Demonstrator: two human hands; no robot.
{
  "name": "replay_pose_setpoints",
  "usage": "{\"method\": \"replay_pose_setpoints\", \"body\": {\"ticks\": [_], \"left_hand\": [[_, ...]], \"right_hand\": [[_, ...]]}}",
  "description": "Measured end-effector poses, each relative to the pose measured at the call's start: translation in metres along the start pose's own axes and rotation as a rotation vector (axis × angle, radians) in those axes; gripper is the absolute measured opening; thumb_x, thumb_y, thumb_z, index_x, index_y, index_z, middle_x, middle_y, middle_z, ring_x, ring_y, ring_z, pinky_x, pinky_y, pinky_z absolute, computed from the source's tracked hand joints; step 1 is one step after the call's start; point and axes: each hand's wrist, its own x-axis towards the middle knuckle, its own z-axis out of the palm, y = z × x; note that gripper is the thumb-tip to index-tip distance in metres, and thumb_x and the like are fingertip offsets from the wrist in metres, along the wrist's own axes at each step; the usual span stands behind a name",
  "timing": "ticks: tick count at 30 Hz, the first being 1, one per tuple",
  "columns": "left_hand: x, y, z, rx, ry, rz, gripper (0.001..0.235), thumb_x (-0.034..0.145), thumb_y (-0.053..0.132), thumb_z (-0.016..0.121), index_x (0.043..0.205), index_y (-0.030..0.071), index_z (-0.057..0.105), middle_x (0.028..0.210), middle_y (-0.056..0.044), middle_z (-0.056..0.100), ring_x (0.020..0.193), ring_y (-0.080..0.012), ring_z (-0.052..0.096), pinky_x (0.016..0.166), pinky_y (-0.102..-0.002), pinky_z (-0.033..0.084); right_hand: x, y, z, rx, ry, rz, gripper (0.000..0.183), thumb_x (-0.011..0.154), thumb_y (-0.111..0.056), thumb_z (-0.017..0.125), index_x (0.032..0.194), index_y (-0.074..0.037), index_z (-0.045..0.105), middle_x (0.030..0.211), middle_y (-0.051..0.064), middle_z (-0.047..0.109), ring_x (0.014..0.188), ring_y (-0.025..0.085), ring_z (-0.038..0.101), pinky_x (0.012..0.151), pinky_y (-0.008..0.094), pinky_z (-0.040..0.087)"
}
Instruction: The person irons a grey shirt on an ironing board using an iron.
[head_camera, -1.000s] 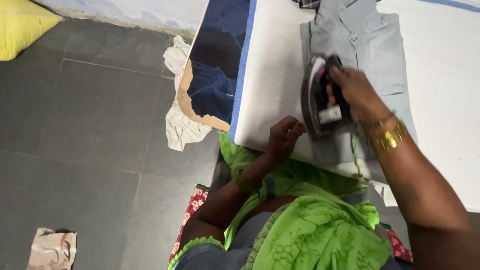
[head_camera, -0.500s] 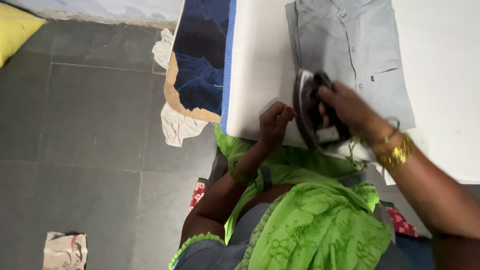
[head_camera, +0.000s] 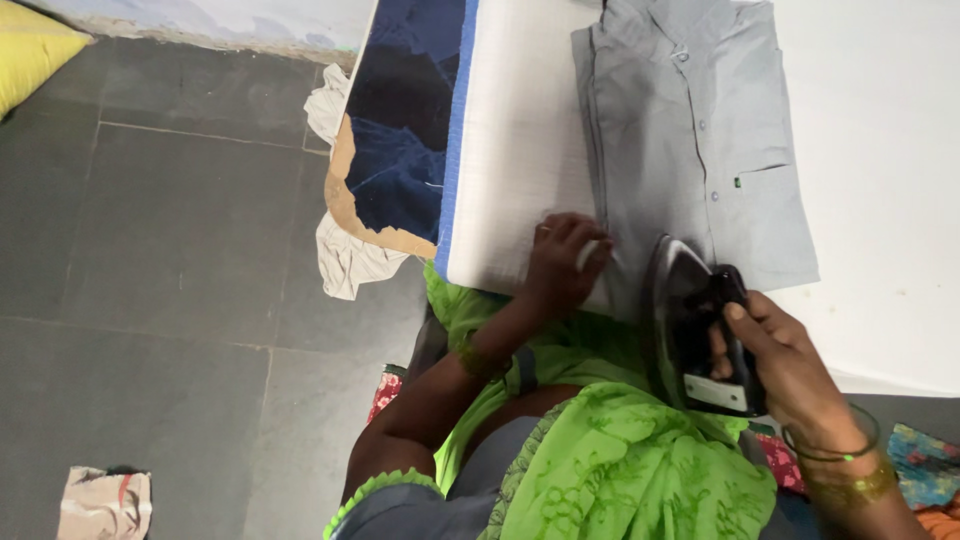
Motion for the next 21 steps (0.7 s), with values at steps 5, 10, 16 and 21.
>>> {"method": "replay_pose_setpoints", "body": {"ticks": [5,10,16,21], "left_hand": [[0.022,0.015,0.044,0.254,-0.168,0.133,0.035,0.097,0.034,0.067,0.124,0.012,0.063,0.136,-0.011,0.059,0.147,-0.0363,0.041,0.122,-0.054,0.03],[0.023,0.022,0.055,0.541,-0.556,0.048,0.08,0.097,0.057,0.053,0.159,0.015,0.027,0.168,-0.017,0.017,0.157,-0.0382,0.005,0.125,-0.058,-0.001],[0.023,0.021,0.058,0.627,-0.608,0.058,0.079,0.1,0.059,0.046,0.163,0.018,0.02,0.171,-0.014,0.01,0.158,-0.0352,0.0,0.125,-0.057,-0.005],[0.022,0.028,0.053,0.659,-0.644,0.036,0.079,0.101,0.059,0.044,0.164,0.019,0.019,0.173,-0.013,0.011,0.16,-0.0339,0.001,0.127,-0.058,-0.004]], "right_hand": [[0.006,-0.002,-0.028,0.061,0.133,-0.039,0.02,0.11,-0.022,0.047,0.109,-0.005,0.056,0.074,0.005,0.059,0.056,0.014,0.054,0.054,0.031,0.049],[0.035,-0.011,-0.045,0.195,0.277,-0.056,0.024,0.111,-0.024,0.047,0.109,-0.003,0.059,0.076,0.003,0.059,0.058,0.012,0.055,0.056,0.028,0.053],[0.089,-0.039,-0.071,0.022,0.194,-0.045,0.025,0.114,-0.026,0.048,0.107,-0.003,0.058,0.074,0.003,0.058,0.054,0.011,0.051,0.051,0.029,0.05],[0.142,-0.067,-0.088,-0.144,0.163,-0.076,0.031,0.115,-0.028,0.047,0.105,-0.001,0.057,0.076,0.004,0.06,0.056,0.013,0.054,0.055,0.029,0.052]]}}
